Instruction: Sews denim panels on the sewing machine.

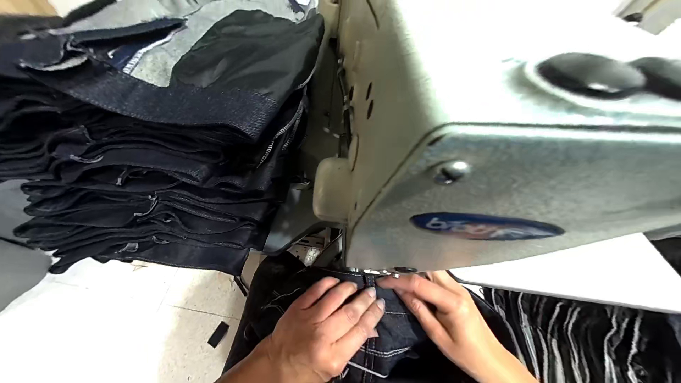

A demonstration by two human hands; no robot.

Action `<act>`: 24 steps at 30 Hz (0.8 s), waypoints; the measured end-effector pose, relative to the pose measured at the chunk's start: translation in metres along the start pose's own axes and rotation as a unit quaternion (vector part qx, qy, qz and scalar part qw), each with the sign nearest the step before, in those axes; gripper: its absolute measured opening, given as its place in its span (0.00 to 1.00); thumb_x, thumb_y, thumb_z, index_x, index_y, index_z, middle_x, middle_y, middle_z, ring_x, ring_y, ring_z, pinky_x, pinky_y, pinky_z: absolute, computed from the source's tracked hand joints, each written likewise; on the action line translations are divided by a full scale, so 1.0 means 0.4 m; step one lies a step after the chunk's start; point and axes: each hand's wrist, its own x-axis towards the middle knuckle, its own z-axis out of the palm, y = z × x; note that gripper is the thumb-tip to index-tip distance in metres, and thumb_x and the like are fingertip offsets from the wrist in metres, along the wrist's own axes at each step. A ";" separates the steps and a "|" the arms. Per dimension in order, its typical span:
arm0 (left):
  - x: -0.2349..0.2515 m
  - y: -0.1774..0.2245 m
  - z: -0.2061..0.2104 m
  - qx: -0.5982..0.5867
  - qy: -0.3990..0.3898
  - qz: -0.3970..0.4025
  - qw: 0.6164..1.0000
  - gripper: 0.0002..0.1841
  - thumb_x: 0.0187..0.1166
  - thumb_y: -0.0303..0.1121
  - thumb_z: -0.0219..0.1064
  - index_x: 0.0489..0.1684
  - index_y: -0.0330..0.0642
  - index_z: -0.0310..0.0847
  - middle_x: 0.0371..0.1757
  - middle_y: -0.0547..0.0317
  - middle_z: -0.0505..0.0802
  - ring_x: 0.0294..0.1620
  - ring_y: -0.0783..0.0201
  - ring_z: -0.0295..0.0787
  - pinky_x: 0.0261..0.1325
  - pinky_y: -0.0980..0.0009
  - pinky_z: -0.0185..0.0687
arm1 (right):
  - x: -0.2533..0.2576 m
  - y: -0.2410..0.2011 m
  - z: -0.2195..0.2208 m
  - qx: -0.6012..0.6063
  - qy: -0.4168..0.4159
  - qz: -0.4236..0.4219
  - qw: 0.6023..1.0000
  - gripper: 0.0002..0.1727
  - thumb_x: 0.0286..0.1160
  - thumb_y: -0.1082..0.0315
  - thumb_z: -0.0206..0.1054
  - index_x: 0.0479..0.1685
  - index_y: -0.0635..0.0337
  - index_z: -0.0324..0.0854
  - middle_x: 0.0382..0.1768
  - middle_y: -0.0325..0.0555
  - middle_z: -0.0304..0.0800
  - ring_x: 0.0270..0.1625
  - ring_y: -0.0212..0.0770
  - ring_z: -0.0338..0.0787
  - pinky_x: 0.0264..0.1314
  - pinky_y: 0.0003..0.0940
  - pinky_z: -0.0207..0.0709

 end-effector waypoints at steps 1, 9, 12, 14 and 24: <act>0.006 -0.005 -0.001 -0.011 -0.021 -0.005 1.000 0.15 0.89 0.45 0.59 0.62 0.53 0.88 0.63 0.65 0.94 0.67 0.63 0.85 0.74 0.67 0.70 | -0.006 0.010 -0.003 0.009 0.001 0.027 1.000 0.14 0.90 0.54 0.55 0.52 0.45 0.87 0.46 0.38 0.89 0.54 0.27 0.86 0.62 0.25 0.78; 0.031 0.000 -0.010 -0.014 -0.068 -0.053 0.996 0.15 0.88 0.45 0.60 0.63 0.54 0.88 0.64 0.67 0.94 0.66 0.63 0.87 0.69 0.71 0.78 | 0.005 0.023 -0.007 -0.043 0.046 0.076 0.995 0.26 0.88 0.44 0.54 0.32 0.54 0.86 0.30 0.39 0.89 0.41 0.29 0.87 0.54 0.30 0.75; 0.034 -0.006 -0.015 -0.029 -0.074 -0.052 0.995 0.15 0.89 0.45 0.60 0.63 0.54 0.88 0.64 0.68 0.94 0.67 0.63 0.86 0.69 0.73 0.78 | 0.000 0.029 -0.006 -0.031 0.051 0.061 0.996 0.26 0.89 0.44 0.54 0.34 0.54 0.85 0.32 0.40 0.90 0.43 0.29 0.87 0.55 0.31 0.74; 0.036 -0.006 -0.021 -0.035 -0.084 -0.052 0.994 0.16 0.89 0.45 0.60 0.63 0.54 0.88 0.64 0.67 0.94 0.68 0.63 0.86 0.69 0.73 0.78 | -0.003 0.032 -0.007 -0.028 0.050 0.057 0.997 0.25 0.89 0.44 0.54 0.35 0.53 0.84 0.32 0.39 0.89 0.43 0.28 0.87 0.55 0.29 0.74; 0.021 -0.037 -0.010 -0.125 -0.043 -0.048 0.990 0.11 0.85 0.41 0.67 0.57 0.56 0.92 0.61 0.69 0.95 0.67 0.67 0.85 0.71 0.75 0.74 | -0.008 0.042 -0.028 -0.098 0.039 0.016 0.994 0.26 0.89 0.43 0.53 0.33 0.54 0.82 0.27 0.43 0.86 0.37 0.37 0.87 0.46 0.33 0.75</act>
